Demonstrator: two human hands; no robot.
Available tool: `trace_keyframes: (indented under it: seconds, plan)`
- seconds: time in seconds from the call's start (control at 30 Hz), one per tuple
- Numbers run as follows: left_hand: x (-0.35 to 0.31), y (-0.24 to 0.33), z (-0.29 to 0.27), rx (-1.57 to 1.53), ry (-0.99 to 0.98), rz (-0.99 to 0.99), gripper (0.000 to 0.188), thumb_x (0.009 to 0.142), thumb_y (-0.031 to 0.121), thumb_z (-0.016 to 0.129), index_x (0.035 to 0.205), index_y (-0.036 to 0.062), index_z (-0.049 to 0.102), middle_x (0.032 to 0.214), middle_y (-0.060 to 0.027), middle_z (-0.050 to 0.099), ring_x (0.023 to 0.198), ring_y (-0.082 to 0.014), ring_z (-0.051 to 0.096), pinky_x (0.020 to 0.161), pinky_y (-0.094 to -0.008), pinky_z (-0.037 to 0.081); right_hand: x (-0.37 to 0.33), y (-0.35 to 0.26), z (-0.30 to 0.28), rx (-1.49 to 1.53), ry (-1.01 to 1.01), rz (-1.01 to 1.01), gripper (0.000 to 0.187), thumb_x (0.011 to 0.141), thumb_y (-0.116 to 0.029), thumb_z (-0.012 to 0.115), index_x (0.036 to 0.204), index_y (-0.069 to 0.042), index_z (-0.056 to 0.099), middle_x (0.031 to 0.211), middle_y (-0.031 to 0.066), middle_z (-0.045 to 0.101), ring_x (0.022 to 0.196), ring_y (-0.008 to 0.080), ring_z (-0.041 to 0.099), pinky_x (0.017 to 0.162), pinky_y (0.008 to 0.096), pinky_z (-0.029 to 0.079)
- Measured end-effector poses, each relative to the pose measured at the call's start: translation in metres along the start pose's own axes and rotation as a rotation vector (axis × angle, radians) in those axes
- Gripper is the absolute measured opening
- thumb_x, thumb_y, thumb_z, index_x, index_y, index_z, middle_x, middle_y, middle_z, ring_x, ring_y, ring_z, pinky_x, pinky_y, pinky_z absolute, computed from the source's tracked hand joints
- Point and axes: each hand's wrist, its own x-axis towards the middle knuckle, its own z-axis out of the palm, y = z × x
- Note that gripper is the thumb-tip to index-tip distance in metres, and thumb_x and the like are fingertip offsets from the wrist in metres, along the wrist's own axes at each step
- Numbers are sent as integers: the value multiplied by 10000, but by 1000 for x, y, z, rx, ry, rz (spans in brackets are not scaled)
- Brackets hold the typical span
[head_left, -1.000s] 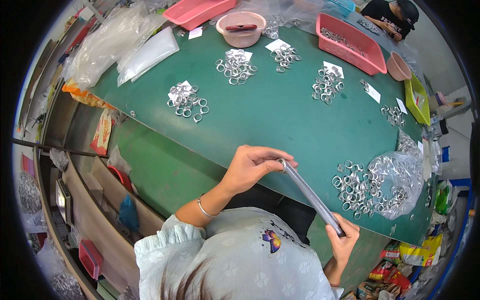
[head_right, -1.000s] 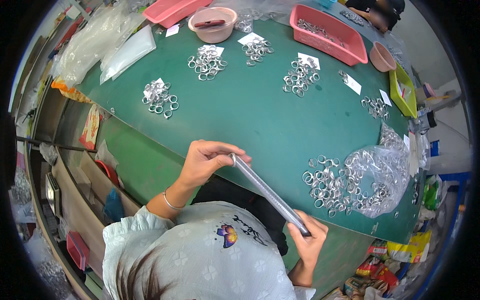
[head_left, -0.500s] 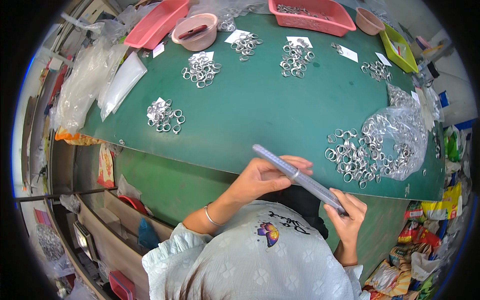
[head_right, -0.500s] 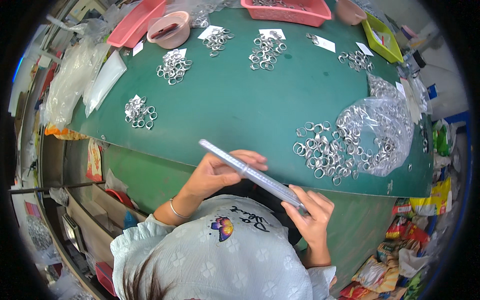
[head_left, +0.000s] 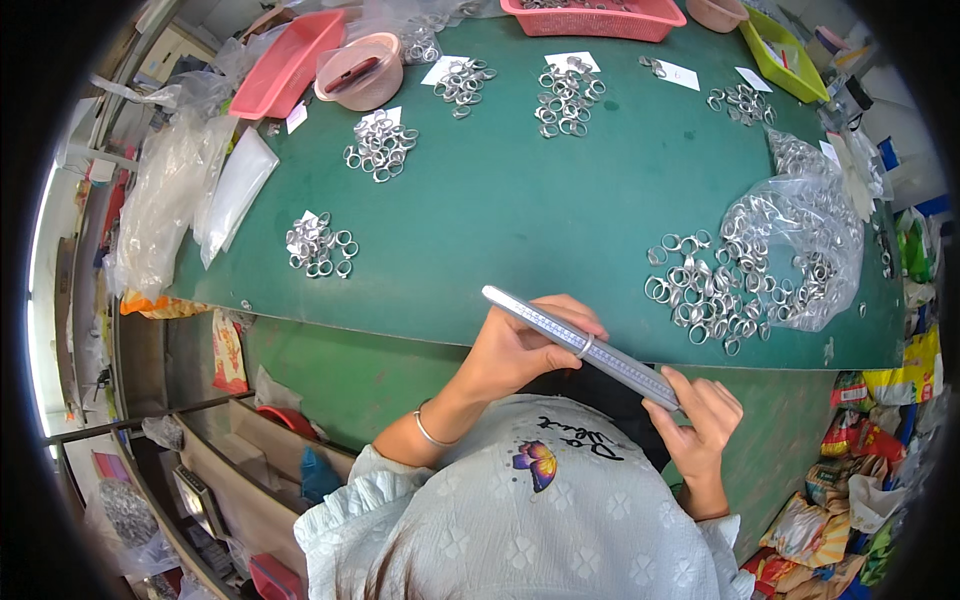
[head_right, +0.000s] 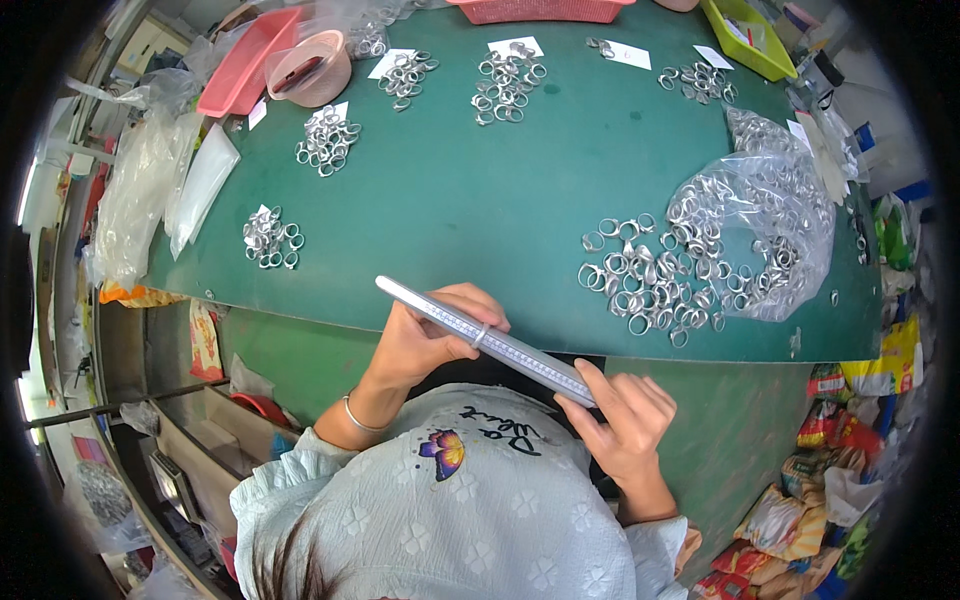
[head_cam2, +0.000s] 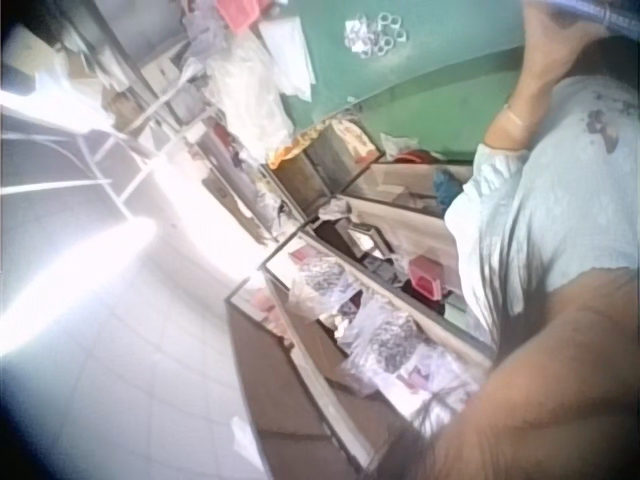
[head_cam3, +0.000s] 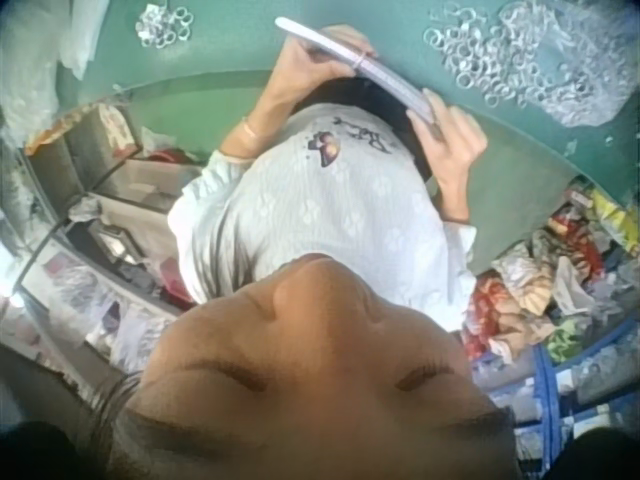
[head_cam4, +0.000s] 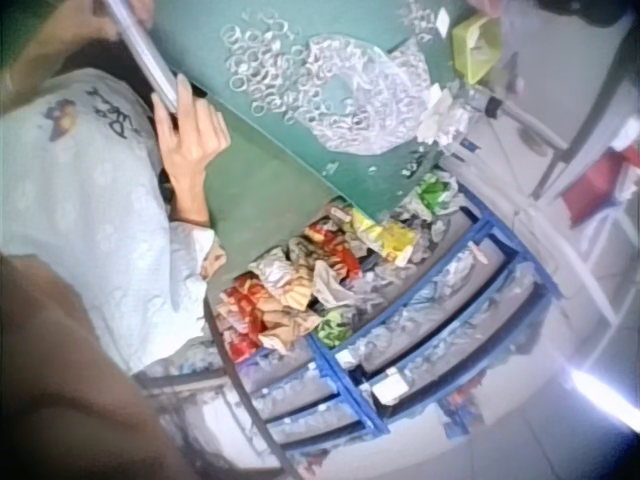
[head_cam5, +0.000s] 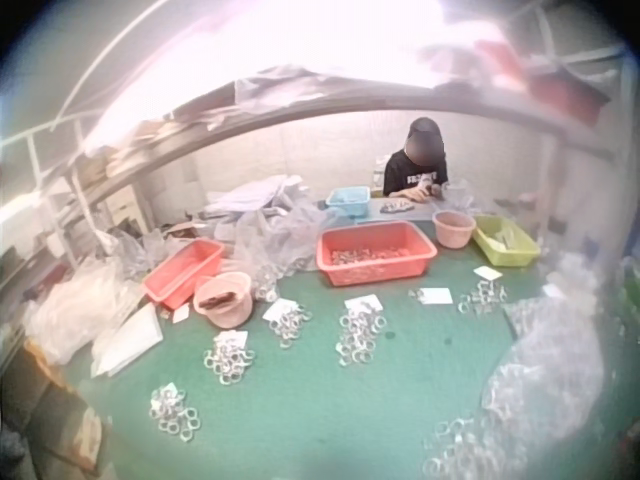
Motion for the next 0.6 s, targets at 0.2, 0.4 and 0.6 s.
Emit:
trace_keyframes:
  seconds: [0.2, 0.4, 0.6]
  plan:
    - [8, 0, -1, 58, -123, 106, 301, 677, 132, 766, 896, -43, 655, 896, -177, 620, 840, -255, 606, 736, -342, 497, -1, 0, -1, -39, 21, -32, 380, 577, -159, 778, 917, -32, 666, 588, 37, 508, 462, 180, 447, 438, 294, 317]
    - [8, 1, -2, 51, -125, 74, 292, 686, 128, 761, 910, -28, 656, 914, -156, 615, 849, -229, 595, 744, -326, 489, -1, 1, 0, -43, 23, -41, 385, 577, -162, 777, 920, -29, 666, 595, 40, 518, 468, 182, 458, 441, 292, 318]
    - [5, 2, -6, 49, -127, 32, 281, 694, 89, 749, 938, -12, 652, 964, -103, 583, 886, -182, 562, 778, -298, 471, -2, 2, 3, -39, 23, -33, 392, 572, -158, 779, 925, -31, 667, 579, 34, 488, 460, 184, 440, 442, 292, 316]
